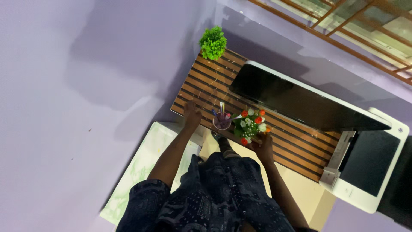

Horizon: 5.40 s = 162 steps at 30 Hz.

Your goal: The person wipes the surfaces of a computer monitor, a central processing unit, and a computer printer with a cloth before moving around the room to handle a small plant.

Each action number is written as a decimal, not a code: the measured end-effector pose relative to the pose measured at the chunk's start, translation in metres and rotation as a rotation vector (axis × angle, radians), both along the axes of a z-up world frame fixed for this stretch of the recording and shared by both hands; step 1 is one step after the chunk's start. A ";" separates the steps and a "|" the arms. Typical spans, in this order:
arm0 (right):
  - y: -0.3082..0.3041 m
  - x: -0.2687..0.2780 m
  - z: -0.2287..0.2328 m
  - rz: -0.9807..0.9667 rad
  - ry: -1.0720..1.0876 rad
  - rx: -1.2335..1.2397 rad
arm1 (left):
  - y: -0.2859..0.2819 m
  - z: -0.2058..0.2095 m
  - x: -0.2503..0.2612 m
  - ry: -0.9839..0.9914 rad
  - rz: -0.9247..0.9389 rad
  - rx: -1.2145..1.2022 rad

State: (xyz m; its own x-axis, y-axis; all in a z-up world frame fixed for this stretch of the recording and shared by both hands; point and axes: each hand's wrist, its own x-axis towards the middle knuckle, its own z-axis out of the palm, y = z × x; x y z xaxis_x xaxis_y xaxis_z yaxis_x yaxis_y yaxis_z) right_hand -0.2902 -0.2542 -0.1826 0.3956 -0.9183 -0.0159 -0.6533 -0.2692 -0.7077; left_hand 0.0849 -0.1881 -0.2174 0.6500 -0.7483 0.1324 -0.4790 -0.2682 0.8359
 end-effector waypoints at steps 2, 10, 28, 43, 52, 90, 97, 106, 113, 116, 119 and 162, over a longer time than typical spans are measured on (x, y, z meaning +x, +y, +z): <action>-0.005 -0.013 0.008 -0.132 -0.133 0.345 | -0.032 0.003 0.024 0.145 0.079 0.067; 0.007 0.000 0.111 -0.204 -0.167 0.154 | -0.201 0.069 0.075 0.142 0.043 0.160; -0.186 0.329 0.046 0.414 -0.314 -0.271 | -0.238 0.026 0.108 0.006 0.008 0.122; -0.122 0.330 0.064 0.646 -0.219 -0.108 | -0.048 0.071 0.056 -0.154 0.008 -0.089; 0.002 0.274 0.144 0.726 -0.167 -0.019 | 0.063 0.113 0.001 0.075 0.174 -0.127; -0.063 0.324 0.078 0.593 0.102 -0.102 | 0.041 -0.021 -0.007 0.045 0.320 -0.155; -0.054 0.309 0.096 0.638 0.064 -0.190 | 0.049 -0.033 0.001 0.225 0.404 -0.181; -0.023 0.289 0.119 0.784 -0.132 -0.097 | 0.063 -0.037 -0.005 0.116 0.417 0.095; -0.017 0.283 0.107 0.890 -0.208 -0.157 | 0.066 -0.022 -0.006 0.009 0.369 0.080; -0.014 0.281 0.123 0.952 -0.178 -0.160 | 0.068 0.028 -0.008 0.163 0.349 -0.080; -0.013 0.277 0.137 0.975 -0.155 -0.138 | 0.070 0.076 -0.007 0.385 0.279 -0.340; -0.007 0.305 0.172 1.088 -0.073 0.279 | 0.083 0.116 0.001 -0.075 0.063 -0.104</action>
State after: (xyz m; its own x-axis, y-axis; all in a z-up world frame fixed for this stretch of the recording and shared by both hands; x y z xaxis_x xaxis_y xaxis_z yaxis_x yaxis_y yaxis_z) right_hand 0.0147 -0.2613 -0.0103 0.9925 -0.0517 -0.1112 -0.1221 -0.4969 -0.8592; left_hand 0.0857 -0.1051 -0.1011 0.6807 -0.6861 0.2569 -0.5261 -0.2137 0.8231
